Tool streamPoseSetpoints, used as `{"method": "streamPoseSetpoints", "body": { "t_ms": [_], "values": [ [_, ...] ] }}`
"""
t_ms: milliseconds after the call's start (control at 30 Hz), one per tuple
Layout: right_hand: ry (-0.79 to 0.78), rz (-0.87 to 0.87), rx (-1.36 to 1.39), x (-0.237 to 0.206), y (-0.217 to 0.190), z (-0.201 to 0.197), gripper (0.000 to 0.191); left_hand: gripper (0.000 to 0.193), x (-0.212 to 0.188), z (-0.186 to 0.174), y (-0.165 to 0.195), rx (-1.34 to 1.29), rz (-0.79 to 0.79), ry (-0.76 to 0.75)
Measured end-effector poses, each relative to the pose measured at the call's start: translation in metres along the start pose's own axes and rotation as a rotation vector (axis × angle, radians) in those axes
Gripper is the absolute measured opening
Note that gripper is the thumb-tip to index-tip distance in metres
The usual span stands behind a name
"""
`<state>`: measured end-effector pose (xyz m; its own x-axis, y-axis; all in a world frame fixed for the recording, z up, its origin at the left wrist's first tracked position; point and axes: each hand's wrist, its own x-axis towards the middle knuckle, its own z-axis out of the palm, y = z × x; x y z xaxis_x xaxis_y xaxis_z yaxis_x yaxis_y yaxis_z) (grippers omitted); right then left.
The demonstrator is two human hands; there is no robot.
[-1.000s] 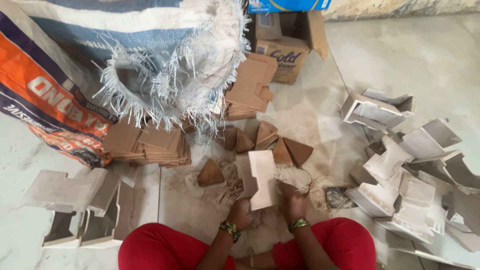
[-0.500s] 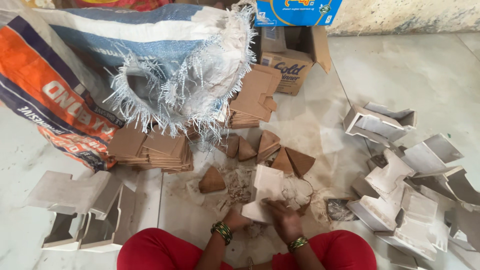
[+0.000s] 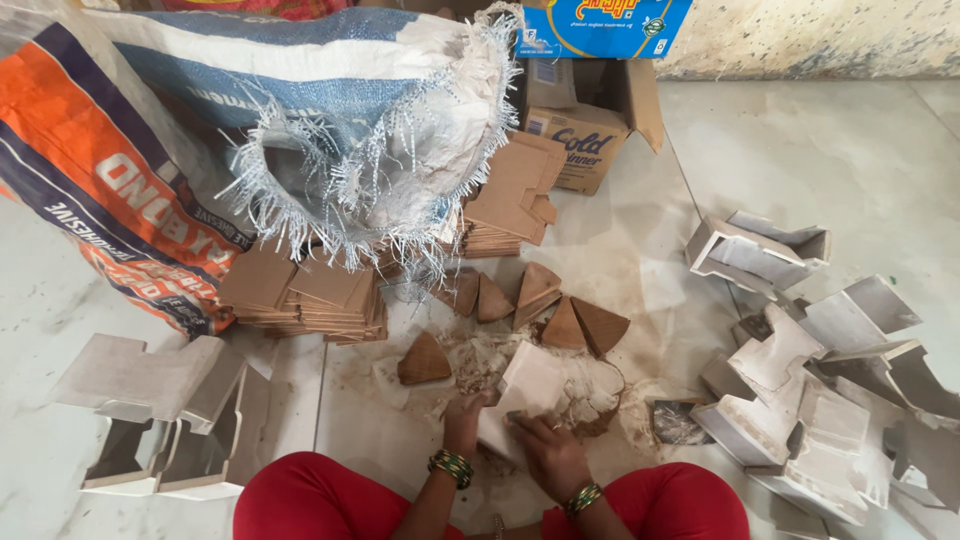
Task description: The person sits on the floor among stacks of cardboard cutouts and white foam pieces, picking up individual foam pieces and rubbing or scraping their surfaces and edges by hand to smooth them, occasionally using a thin stick-like tool on the pieces, then setting each piece aside with the finished pile.
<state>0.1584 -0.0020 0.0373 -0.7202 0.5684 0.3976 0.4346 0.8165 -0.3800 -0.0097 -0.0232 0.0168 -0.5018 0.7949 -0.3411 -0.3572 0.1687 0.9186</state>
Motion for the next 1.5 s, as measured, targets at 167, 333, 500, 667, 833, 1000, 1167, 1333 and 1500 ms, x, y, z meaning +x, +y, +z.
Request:
{"method": "streamPoseSetpoints", "body": {
  "t_ms": [167, 333, 500, 667, 833, 1000, 1167, 1333, 1500],
  "values": [
    [0.062, -0.060, -0.056, -0.005, -0.010, 0.007, 0.046, 0.035, 0.005, -0.005, 0.010, 0.230, 0.108, 0.038],
    [-0.038, -0.056, 0.013, 0.000, -0.013, 0.010, 0.042, 0.037, 0.010, -0.009, 0.011, 0.517, 0.175, 0.120],
    [-0.048, -0.051, -0.014, 0.001, -0.016, 0.008, 0.045, 0.026, 0.003, -0.006, 0.008, 0.690, 0.530, 0.134],
    [-0.107, -0.158, 0.048, -0.005, -0.024, 0.011, 0.047, 0.025, 0.002, -0.007, 0.005, 0.769, 0.629, 0.147],
    [-0.349, 0.136, -0.228, 0.006, 0.004, 0.003, 0.030, 0.024, 0.005, -0.009, 0.000, 0.837, 0.624, 0.126],
    [0.080, 0.037, -0.239, 0.012, 0.012, 0.001, 0.039, 0.025, 0.005, -0.007, -0.002, 0.846, 0.646, 0.173],
    [-0.031, -0.226, -0.339, -0.001, -0.014, 0.012, 0.039, 0.016, 0.006, -0.007, -0.003, 0.838, 0.736, 0.184],
    [-0.289, 0.285, -0.344, 0.012, 0.022, -0.003, 0.036, 0.022, 0.006, -0.009, -0.004, 0.853, 0.647, 0.150],
    [-0.169, 0.044, -0.405, 0.002, 0.007, 0.004, 0.040, 0.022, 0.007, -0.006, -0.006, 0.835, 0.676, 0.181]
  ]
}}
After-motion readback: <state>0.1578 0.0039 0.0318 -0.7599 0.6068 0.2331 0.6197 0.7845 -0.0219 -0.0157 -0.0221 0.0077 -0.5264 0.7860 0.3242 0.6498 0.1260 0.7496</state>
